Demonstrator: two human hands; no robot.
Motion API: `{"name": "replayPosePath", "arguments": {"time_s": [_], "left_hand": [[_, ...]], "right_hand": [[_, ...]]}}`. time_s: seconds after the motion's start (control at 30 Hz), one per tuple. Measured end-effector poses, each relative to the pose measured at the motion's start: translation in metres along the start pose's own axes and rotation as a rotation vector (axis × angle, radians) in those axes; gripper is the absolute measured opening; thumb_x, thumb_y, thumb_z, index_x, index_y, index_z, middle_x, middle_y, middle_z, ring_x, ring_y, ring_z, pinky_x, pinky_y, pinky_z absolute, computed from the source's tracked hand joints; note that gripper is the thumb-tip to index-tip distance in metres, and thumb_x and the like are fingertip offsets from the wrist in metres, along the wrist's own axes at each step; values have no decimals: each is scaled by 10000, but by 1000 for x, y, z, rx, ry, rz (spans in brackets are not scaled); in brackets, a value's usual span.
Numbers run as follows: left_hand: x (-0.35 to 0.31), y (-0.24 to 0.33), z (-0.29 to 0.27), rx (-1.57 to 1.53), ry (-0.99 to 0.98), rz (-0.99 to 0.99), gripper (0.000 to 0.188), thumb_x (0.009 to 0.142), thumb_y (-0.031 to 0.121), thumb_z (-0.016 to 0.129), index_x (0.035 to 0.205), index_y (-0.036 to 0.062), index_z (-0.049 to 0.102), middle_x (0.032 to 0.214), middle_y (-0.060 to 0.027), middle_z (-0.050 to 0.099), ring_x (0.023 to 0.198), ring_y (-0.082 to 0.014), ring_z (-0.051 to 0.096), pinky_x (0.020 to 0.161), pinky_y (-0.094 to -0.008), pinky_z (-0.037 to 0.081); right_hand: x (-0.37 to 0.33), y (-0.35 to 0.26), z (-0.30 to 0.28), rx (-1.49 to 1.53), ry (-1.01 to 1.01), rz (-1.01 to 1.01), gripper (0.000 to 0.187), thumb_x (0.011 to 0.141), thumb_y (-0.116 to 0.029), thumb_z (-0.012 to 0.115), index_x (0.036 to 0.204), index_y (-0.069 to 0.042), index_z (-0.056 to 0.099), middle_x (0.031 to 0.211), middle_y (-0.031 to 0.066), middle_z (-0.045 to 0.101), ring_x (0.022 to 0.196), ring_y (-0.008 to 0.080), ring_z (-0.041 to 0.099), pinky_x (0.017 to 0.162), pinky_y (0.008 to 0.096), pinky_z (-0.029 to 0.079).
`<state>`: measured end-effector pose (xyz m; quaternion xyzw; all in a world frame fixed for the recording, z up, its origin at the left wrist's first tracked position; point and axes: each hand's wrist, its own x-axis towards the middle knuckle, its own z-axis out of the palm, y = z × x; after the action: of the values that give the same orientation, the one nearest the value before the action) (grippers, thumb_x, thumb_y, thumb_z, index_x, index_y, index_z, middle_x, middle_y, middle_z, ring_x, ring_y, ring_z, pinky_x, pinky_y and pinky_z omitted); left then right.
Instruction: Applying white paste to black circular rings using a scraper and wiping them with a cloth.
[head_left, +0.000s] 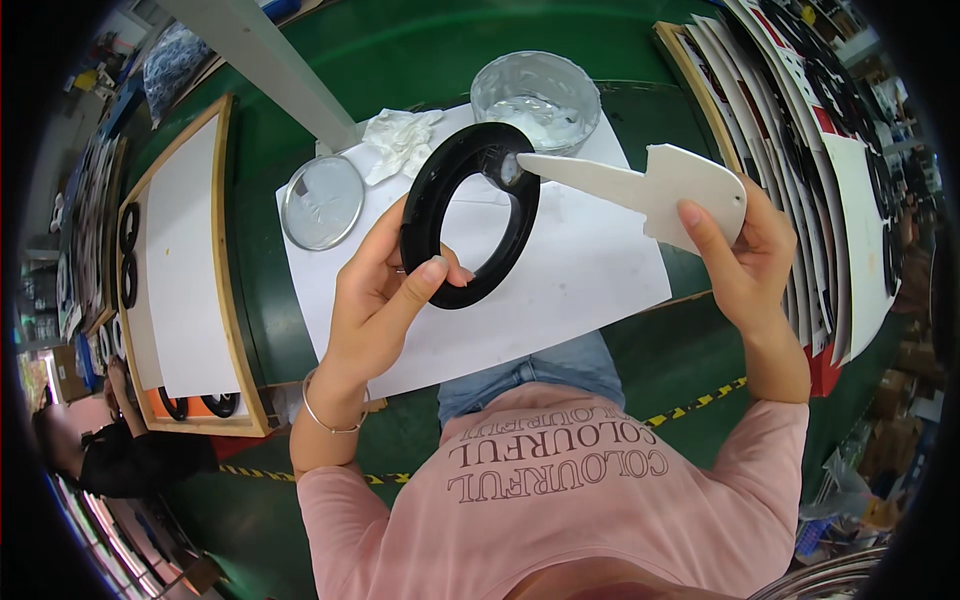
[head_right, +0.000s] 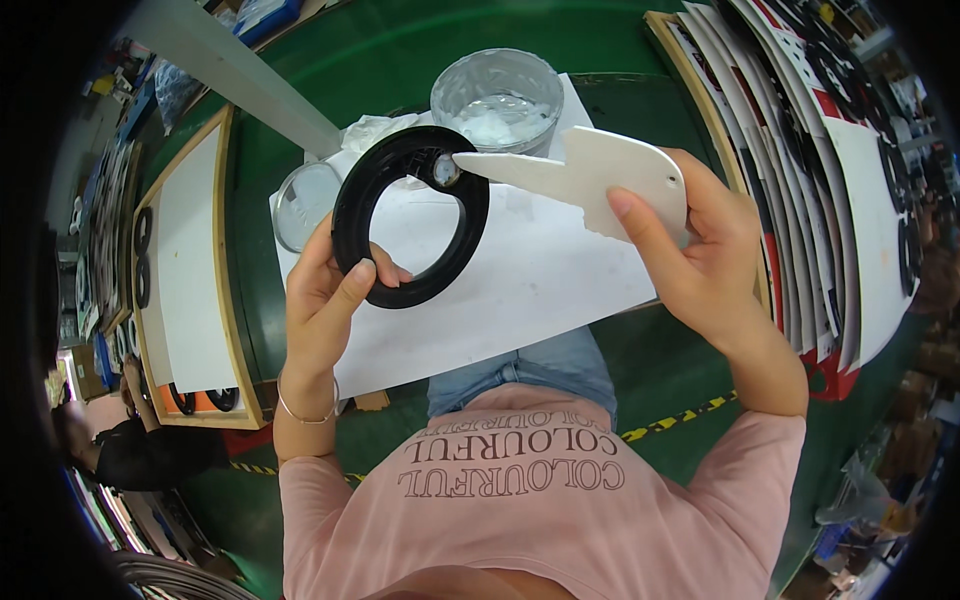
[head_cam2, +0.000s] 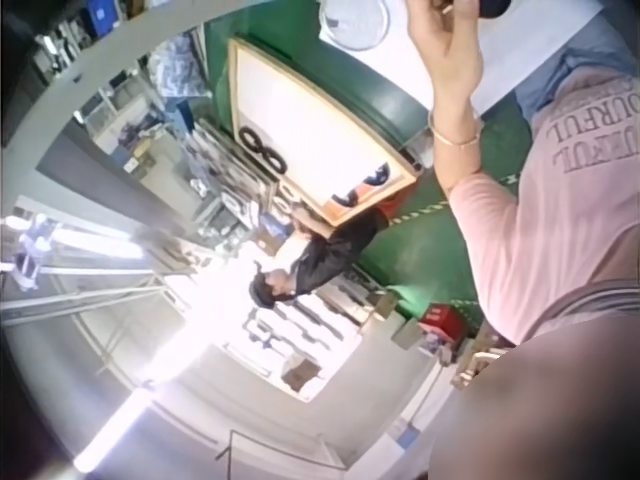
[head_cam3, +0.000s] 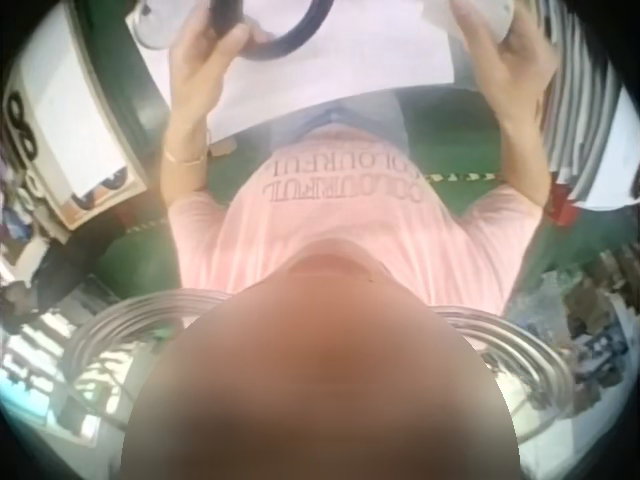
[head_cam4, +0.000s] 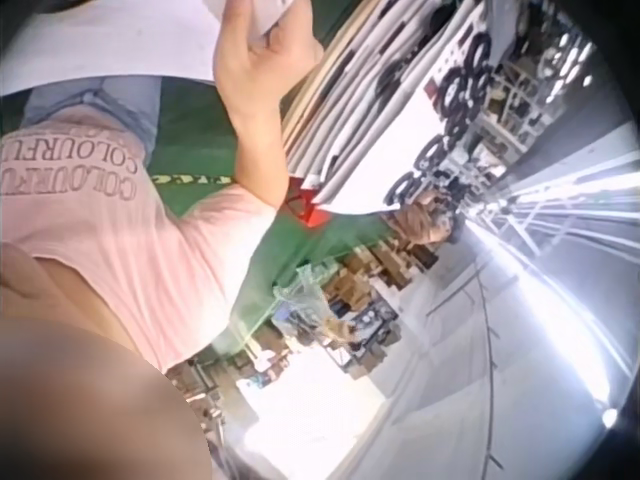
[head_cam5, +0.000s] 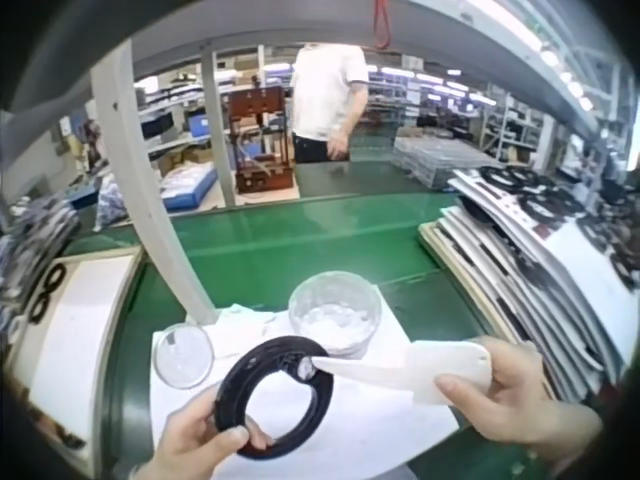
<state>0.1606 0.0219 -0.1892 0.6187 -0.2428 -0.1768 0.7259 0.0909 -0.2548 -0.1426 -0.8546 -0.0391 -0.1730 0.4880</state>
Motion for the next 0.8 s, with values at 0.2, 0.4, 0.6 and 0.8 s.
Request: {"name": "replayPosePath", "arguments": {"time_s": [0.2,0.4,0.6,0.8], "left_hand": [[-2,2,3,29,-15,-21,504,872,43,495,1322,-40,283,835,-78,564,798,-136,559,759,-274,448],[1,2,1,52,-32,-43,498,870,29,489,1322,-37,290,831,-72,556,787,-133,554,758,-276,447],[3,1,-2,48,-25,-38,492,866,30,495,1315,-40,304,804,-71,555,780,-136,555,753,-283,451],[2,1,-2,43,-19,-34,493,865,35,500,1309,-49,306,793,-76,558,782,-142,558,753,-284,452]], "right_hand": [[3,-1,1,-110,56,-94,213,793,-60,624,969,46,571,760,85,632,674,102,599,587,207,459],[7,-9,-1,-237,3,-200,176,773,-31,614,938,23,588,720,115,634,606,141,624,540,215,459],[16,-14,-3,-333,-81,-467,202,721,27,597,920,-5,615,786,129,640,636,210,634,539,240,471],[19,-8,-7,-373,-210,-665,203,691,33,574,881,-18,622,869,125,655,716,243,647,582,269,490]]}}
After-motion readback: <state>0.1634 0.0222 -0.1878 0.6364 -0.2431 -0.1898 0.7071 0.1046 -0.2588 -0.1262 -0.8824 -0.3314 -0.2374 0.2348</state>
